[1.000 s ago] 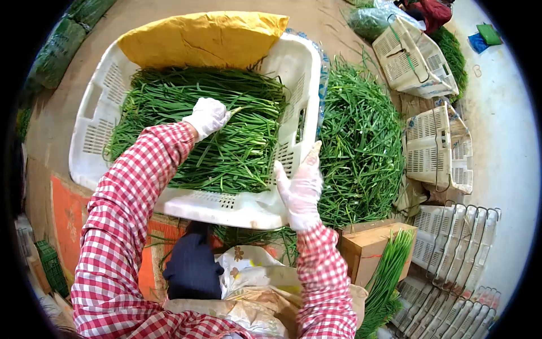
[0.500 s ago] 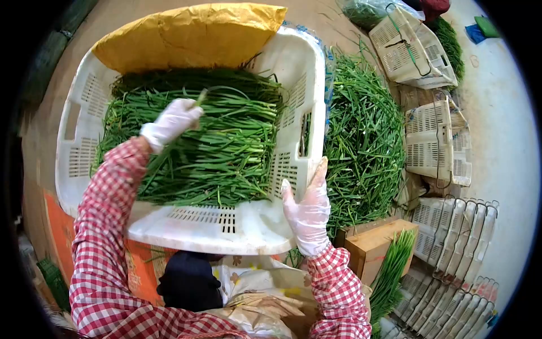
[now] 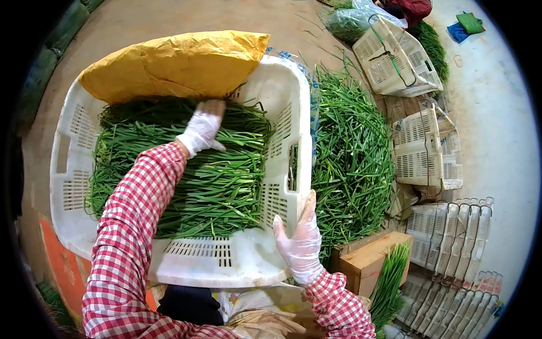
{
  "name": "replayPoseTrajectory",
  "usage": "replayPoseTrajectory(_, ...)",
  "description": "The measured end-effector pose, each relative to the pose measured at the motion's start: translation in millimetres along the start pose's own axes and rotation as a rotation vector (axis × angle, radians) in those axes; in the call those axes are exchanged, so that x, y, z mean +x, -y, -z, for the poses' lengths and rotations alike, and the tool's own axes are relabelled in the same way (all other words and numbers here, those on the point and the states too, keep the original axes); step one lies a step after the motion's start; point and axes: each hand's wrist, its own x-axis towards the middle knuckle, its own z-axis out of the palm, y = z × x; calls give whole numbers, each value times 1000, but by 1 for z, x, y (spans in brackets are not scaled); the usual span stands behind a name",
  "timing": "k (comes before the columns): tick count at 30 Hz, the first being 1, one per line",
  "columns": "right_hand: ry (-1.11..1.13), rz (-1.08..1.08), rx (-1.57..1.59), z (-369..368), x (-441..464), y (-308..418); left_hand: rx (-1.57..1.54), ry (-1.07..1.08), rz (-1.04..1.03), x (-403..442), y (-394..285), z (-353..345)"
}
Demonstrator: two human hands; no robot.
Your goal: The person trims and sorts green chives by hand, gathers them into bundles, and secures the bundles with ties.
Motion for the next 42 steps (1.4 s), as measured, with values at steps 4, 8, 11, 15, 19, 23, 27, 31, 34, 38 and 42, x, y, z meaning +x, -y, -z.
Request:
replayPoseTrajectory(4,5,26,-76,4,3,8,112,188,141,12,21,-5)
replayPoseTrajectory(8,22,12,-91,1,1,5,132,376,-70,28,22,17)
replayPoseTrajectory(11,8,-11,-58,0,0,6,-90,355,-18,30,26,2)
replayPoseTrajectory(15,18,20,-129,4,3,8,-46,223,-107,4,17,8)
replayPoseTrajectory(19,35,2,-5,1,1,7,-40,371,-167,28,23,13)
replayPoseTrajectory(23,31,27,-91,2,2,7,-145,564,-26,47,28,16)
replayPoseTrajectory(27,26,34,-86,1,1,7,-258,462,76,36,30,-1)
replayPoseTrajectory(31,29,18,-123,3,2,11,-343,443,89,11,17,16)
replayPoseTrajectory(34,8,11,-153,3,3,12,-262,177,30,-21,1,11)
replayPoseTrajectory(38,28,12,-100,2,2,8,-345,271,118,-21,0,20)
replayPoseTrajectory(42,38,27,-105,-1,2,-2,-384,644,108,23,22,25)
